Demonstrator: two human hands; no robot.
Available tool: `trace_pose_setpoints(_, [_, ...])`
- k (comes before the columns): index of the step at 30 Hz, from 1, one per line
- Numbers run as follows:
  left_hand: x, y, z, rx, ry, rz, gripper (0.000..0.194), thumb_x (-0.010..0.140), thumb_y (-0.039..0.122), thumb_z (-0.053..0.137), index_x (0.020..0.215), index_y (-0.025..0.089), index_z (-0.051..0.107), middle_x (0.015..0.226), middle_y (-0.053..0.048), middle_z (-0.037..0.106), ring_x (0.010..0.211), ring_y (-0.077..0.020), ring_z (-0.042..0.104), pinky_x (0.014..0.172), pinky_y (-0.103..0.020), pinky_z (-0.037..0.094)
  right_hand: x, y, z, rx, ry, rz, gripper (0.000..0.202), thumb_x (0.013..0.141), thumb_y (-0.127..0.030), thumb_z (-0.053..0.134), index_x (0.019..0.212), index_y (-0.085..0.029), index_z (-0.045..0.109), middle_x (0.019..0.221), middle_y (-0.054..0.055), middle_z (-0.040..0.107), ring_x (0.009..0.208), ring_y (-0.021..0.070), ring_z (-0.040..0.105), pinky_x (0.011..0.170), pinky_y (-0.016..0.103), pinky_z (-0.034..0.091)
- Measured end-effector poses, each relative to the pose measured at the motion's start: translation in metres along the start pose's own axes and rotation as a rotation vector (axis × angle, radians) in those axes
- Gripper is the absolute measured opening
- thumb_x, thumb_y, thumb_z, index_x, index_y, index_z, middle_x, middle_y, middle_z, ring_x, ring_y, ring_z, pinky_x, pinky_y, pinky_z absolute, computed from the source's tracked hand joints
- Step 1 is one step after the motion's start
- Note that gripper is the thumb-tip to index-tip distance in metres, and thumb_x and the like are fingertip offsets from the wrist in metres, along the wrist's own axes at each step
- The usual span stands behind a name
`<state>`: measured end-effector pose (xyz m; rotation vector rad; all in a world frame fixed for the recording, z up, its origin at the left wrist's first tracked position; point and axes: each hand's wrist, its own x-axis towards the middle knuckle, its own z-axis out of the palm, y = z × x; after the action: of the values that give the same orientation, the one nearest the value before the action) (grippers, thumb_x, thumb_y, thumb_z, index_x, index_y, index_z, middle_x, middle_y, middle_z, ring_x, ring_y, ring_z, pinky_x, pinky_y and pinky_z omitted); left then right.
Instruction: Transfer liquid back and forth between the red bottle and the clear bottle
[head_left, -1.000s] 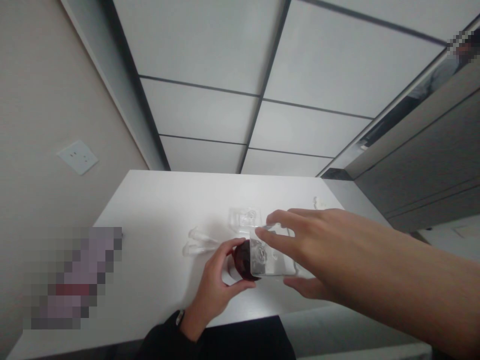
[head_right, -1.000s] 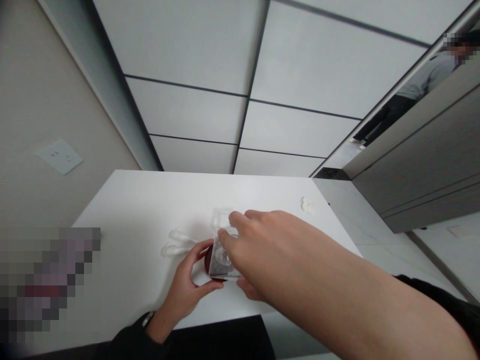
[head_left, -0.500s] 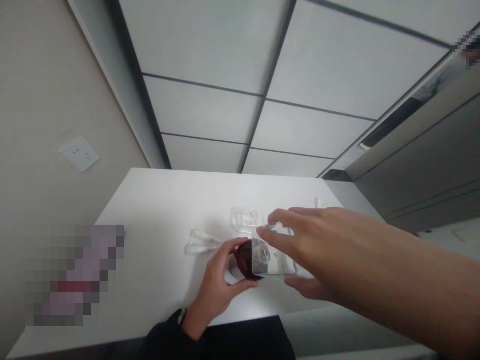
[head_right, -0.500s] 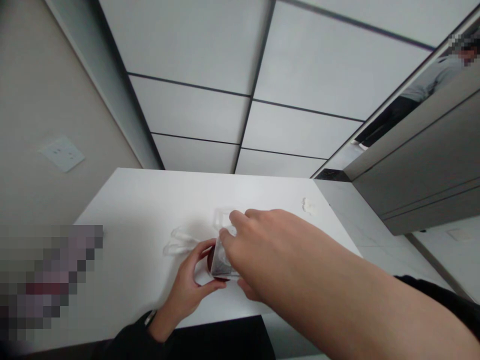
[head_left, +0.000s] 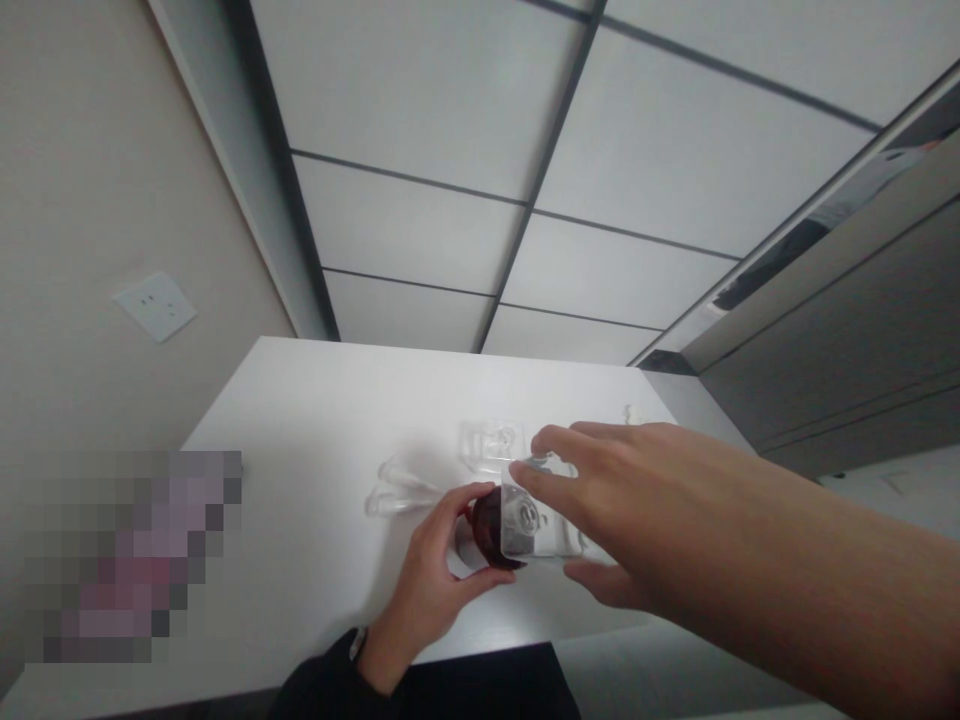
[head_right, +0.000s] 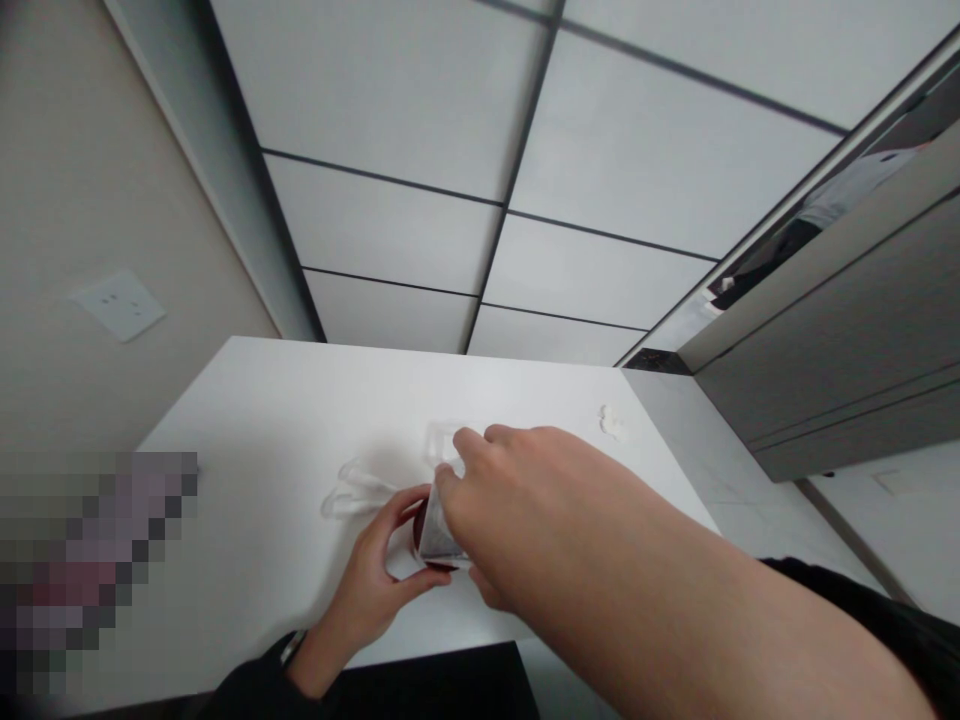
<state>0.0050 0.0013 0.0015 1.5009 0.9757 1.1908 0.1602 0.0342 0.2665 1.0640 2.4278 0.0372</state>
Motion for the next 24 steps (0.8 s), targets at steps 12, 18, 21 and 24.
trace_pose_setpoints(12, [-0.0005, -0.0004, 0.0004, -0.005, -0.003, -0.008, 0.075, 0.075, 0.054, 0.096, 0.14, 0.033, 0.065, 0.138, -0.008, 0.073, 0.124, -0.034, 0.069, 0.109, -0.05, 0.056, 0.0016, -0.0005, 0.004, -0.033, 0.047, -0.033, 0.048, 0.074, -0.024, 0.098, 0.119, -0.022, 0.082, 0.112, 0.011, 0.08, 0.086, 0.0336, 0.08, 0.074, 0.048, 0.069])
trace_pose_setpoints(18, [0.0005, 0.0027, -0.0011, -0.025, 0.001, 0.006, 0.073, 0.076, 0.058, 0.093, 0.139, 0.035, 0.065, 0.137, -0.007, 0.073, 0.124, -0.0337, 0.069, 0.109, -0.05, 0.056, 0.0007, -0.0023, 0.0011, -0.08, 0.037, -0.043, 0.042, 0.082, -0.016, 0.088, 0.123, -0.022, 0.081, 0.11, 0.01, 0.08, 0.081, 0.0315, 0.079, 0.067, 0.045, 0.067])
trace_pose_setpoints(21, [0.0008, 0.0023, -0.0012, -0.021, 0.005, 0.011, 0.073, 0.076, 0.057, 0.094, 0.139, 0.034, 0.066, 0.137, -0.007, 0.073, 0.124, -0.0341, 0.07, 0.108, -0.051, 0.056, 0.0014, -0.0029, 0.0003, -0.083, 0.023, -0.047, 0.041, 0.082, -0.013, 0.085, 0.122, -0.022, 0.082, 0.108, 0.01, 0.08, 0.08, 0.0311, 0.079, 0.066, 0.044, 0.067])
trace_pose_setpoints(24, [0.0006, 0.0011, -0.0007, -0.013, 0.004, 0.016, 0.074, 0.075, 0.056, 0.095, 0.139, 0.033, 0.066, 0.137, -0.008, 0.073, 0.124, -0.0345, 0.07, 0.109, -0.052, 0.056, 0.0016, -0.0034, 0.0012, -0.073, 0.049, -0.046, 0.041, 0.082, -0.012, 0.085, 0.121, -0.022, 0.082, 0.108, 0.011, 0.08, 0.079, 0.0315, 0.079, 0.066, 0.044, 0.066])
